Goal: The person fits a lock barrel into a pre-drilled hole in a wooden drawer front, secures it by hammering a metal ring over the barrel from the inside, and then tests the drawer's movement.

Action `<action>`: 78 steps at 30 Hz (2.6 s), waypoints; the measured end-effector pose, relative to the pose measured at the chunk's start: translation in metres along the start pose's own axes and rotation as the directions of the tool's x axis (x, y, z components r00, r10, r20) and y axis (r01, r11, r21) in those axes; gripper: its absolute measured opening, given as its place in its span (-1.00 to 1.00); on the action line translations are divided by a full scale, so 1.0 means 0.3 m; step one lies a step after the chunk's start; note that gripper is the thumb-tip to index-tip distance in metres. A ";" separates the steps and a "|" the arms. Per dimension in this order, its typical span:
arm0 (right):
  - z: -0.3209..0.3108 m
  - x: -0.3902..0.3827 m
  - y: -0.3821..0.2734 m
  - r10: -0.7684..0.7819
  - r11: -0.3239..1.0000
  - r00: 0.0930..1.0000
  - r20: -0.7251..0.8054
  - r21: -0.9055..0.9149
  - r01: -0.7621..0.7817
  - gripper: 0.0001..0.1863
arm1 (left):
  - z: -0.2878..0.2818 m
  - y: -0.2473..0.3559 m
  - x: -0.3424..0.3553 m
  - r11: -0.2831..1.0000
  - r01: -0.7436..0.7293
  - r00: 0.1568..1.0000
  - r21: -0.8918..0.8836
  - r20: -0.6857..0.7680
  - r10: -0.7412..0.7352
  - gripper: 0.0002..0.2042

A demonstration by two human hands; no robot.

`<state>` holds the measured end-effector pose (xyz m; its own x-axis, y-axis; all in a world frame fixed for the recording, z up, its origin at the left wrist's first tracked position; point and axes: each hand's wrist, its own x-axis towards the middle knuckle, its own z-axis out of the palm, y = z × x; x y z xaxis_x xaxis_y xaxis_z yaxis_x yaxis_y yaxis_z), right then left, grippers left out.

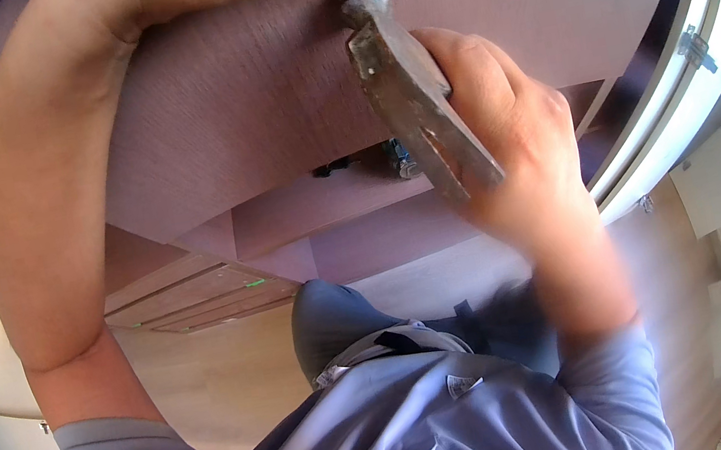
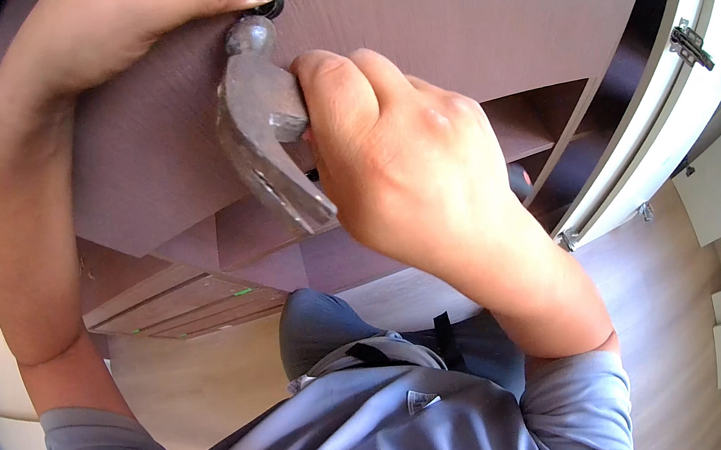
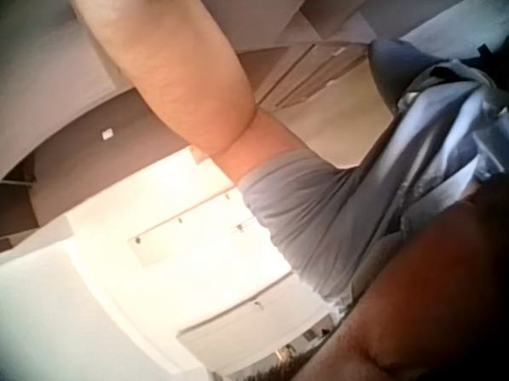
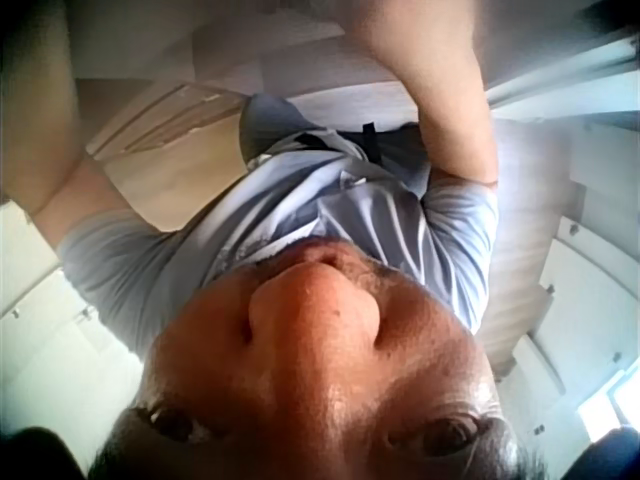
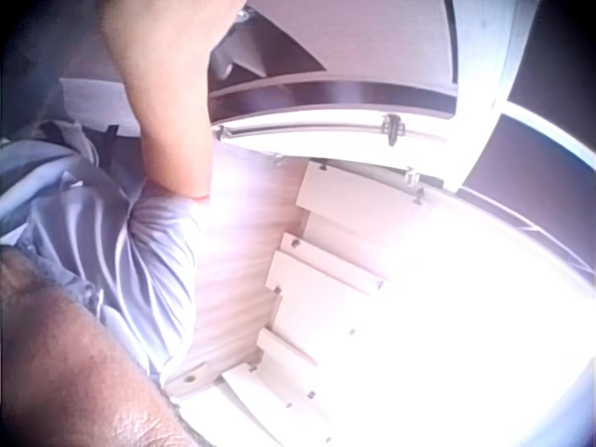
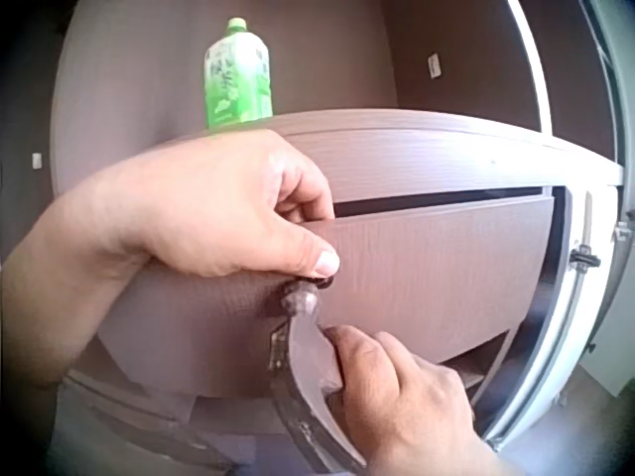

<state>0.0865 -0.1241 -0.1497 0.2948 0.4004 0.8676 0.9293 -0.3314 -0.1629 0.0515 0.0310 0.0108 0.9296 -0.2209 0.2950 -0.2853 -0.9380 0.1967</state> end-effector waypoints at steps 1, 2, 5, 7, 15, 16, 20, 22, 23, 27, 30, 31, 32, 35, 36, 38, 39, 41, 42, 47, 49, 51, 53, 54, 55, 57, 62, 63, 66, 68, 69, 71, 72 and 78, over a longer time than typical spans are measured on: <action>-0.004 0.001 0.006 -0.004 1.000 1.000 0.008 -0.011 0.004 -0.55 | -0.001 -0.001 0.001 0.999 0.002 1.000 0.034 -0.012 -0.002 -0.76; -0.021 -0.004 -0.003 -0.014 1.000 1.000 0.017 0.002 0.014 -0.55 | -0.003 0.000 -0.001 0.998 -0.008 1.000 0.062 -0.016 0.009 -0.75; -0.053 -0.050 -0.045 0.113 0.990 0.993 0.033 0.080 -0.116 -0.60 | -0.008 0.004 -0.012 0.988 -0.058 0.998 0.140 -0.022 0.062 -0.73; -0.041 -0.063 -0.028 0.113 0.985 0.992 -0.060 0.135 -0.104 -0.67 | -0.017 -0.009 -0.023 0.979 -0.102 0.993 0.179 -0.040 0.110 -0.72; 0.050 -0.035 0.045 0.101 0.961 0.948 -0.301 0.276 -0.014 -0.87 | -0.028 -0.003 -0.048 0.990 -0.135 0.991 0.051 0.021 0.134 -0.76; 0.051 -0.027 0.037 0.114 0.957 0.950 -0.292 0.288 -0.027 -0.87 | -0.065 -0.019 -0.027 0.992 -0.096 0.991 -0.076 0.089 0.103 -0.76; 0.041 -0.028 0.017 0.186 0.941 0.963 -0.196 0.317 -0.118 -0.80 | -0.036 -0.034 -0.050 0.993 -0.115 0.993 0.017 0.040 0.114 -0.77; 0.026 -0.073 -0.004 0.325 0.872 0.922 -0.212 0.444 -0.205 -0.74 | -0.035 -0.032 -0.043 0.995 -0.102 0.994 -0.013 0.025 0.102 -0.78; 0.022 -0.091 -0.004 0.356 0.847 0.903 -0.239 0.491 -0.204 -0.74 | -0.032 -0.031 -0.042 0.995 -0.100 0.995 -0.008 0.008 0.100 -0.78; 0.059 -0.081 -0.004 0.311 0.871 0.916 -0.254 0.462 -0.168 -0.73 | -0.003 -0.018 -0.068 0.980 -0.130 0.985 0.149 -0.090 0.145 -0.77; 0.087 -0.040 0.031 0.165 0.959 0.944 -0.285 0.271 -0.086 -0.74 | 0.007 -0.021 -0.072 0.973 -0.168 0.977 0.158 -0.101 0.185 -0.77; 0.070 -0.046 0.022 0.198 0.946 0.938 -0.284 0.305 -0.107 -0.74 | 0.016 -0.024 -0.068 0.979 -0.160 0.977 0.128 -0.120 0.175 -0.77; 0.052 -0.050 0.015 0.228 0.933 0.931 -0.285 0.336 -0.125 -0.74 | 0.015 -0.026 -0.066 0.980 -0.164 0.977 0.116 -0.121 0.178 -0.77; 0.041 -0.075 -0.022 0.277 0.911 0.926 -0.257 0.375 -0.169 -0.74 | 0.008 -0.022 -0.065 0.974 -0.196 0.975 0.113 -0.085 0.206 -0.77; 0.066 -0.038 0.001 0.145 0.969 0.952 -0.270 0.235 -0.081 -0.73 | 0.004 -0.028 -0.084 0.974 -0.185 0.978 0.129 -0.075 0.196 -0.76; 0.076 -0.008 0.016 0.002 0.994 0.956 -0.292 0.105 0.030 -0.75 | -0.011 -0.041 -0.073 0.983 -0.164 0.985 0.083 -0.042 0.168 -0.76; 0.076 -0.010 0.016 0.041 0.987 0.943 -0.331 0.160 0.013 -0.79 | -0.022 -0.049 -0.061 0.988 -0.151 0.988 0.021 -0.017 0.151 -0.76; 0.059 -0.028 0.001 0.136 0.968 0.933 -0.333 0.244 -0.054 -0.80 | -0.045 -0.055 -0.044 0.987 -0.128 0.992 -0.097 0.010 0.129 -0.77; 0.048 -0.043 -0.014 0.195 0.955 0.936 -0.293 0.274 -0.113 -0.78 | -0.037 -0.051 -0.050 0.988 -0.130 0.992 -0.083 -0.003 0.130 -0.77; 0.067 -0.022 0.032 0.112 0.984 0.952 -0.285 0.163 -0.067 -0.73 | -0.025 -0.047 -0.052 0.994 -0.078 0.996 -0.074 0.023 0.080 -0.78; 0.040 -0.052 -0.008 0.222 0.941 0.920 -0.322 0.320 -0.115 -0.75 | -0.080 -0.053 -0.034 0.969 -0.012 0.990 -0.245 0.131 0.046 -0.78; 0.005 -0.079 -0.040 0.348 0.863 0.887 -0.303 0.473 -0.177 -0.74 | -0.069 -0.069 -0.020 0.970 -0.036 0.990 -0.239 0.124 0.068 -0.75; -0.013 -0.106 -0.065 0.469 0.770 0.851 -0.236 0.582 -0.263 -0.71 | -0.071 -0.064 -0.020 0.972 -0.055 0.990 -0.227 0.112 0.083 -0.71; -0.022 -0.119 -0.074 0.527 0.717 0.825 -0.203 0.627 -0.304 -0.69 | -0.062 -0.053 -0.029 0.978 -0.121 0.990 -0.169 0.052 0.131 -0.68; -0.034 -0.130 -0.078 0.590 0.656 0.793 -0.151 0.662 -0.362 -0.67 | -0.051 -0.045 -0.040 0.979 -0.177 0.984 -0.104 -0.008 0.177 -0.66; -0.059 -0.146 -0.090 0.667 0.562 0.737 -0.107 0.722 -0.404 -0.60 | 0.013 -0.052 -0.062 0.952 -0.301 0.944 0.061 -0.121 0.306 -0.60; -0.084 -0.236 -0.061 0.473 0.476 0.877 -0.081 0.862 -0.177 -0.48 | -0.057 0.009 -0.050 0.989 -0.082 0.993 0.119 0.092 0.071 -0.53; -0.020 -0.344 -0.026 0.466 0.417 0.883 -0.061 0.895 -0.158 -0.48 | -0.067 0.053 -0.011 0.988 0.052 0.988 0.147 0.138 -0.073 -0.54; 0.037 -0.577 -0.018 0.504 0.446 0.863 0.021 0.850 -0.281 -0.42 | -0.083 0.090 0.015 0.969 0.176 0.965 0.174 0.165 -0.205 -0.56; 0.002 -0.573 -0.007 0.516 0.539 0.854 0.073 0.747 -0.390 -0.47 | -0.055 0.081 -0.009 0.972 0.110 0.986 0.206 0.104 -0.133 -0.57; -0.036 -0.510 -0.012 0.495 0.498 0.866 0.064 0.797 -0.343 -0.51 | -0.020 0.066 -0.030 0.972 0.020 0.997 0.233 0.063 -0.036 -0.57; -0.118 -0.359 -0.060 0.573 0.522 0.816 0.072 0.736 -0.431 -0.52 | -0.010 0.050 -0.043 0.968 -0.020 0.999 0.251 0.031 0.013 -0.57; -0.127 -0.331 -0.067 0.481 0.521 0.877 0.005 0.803 -0.290 -0.55 | -0.024 0.034 -0.033 0.978 0.010 0.999 0.208 0.038 -0.018 -0.57; 0.095 -0.608 -0.035 0.408 0.728 0.906 0.114 0.558 -0.398 -0.58 | -0.049 -0.056 0.016 0.995 -0.005 0.991 0.101 0.132 -0.009 -0.61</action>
<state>0.0292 -0.1694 -0.3197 0.6713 0.3248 0.6663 0.6837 0.0759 -0.7258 0.0574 0.0496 0.0226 0.9547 -0.2461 0.1670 -0.2647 -0.9591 0.0998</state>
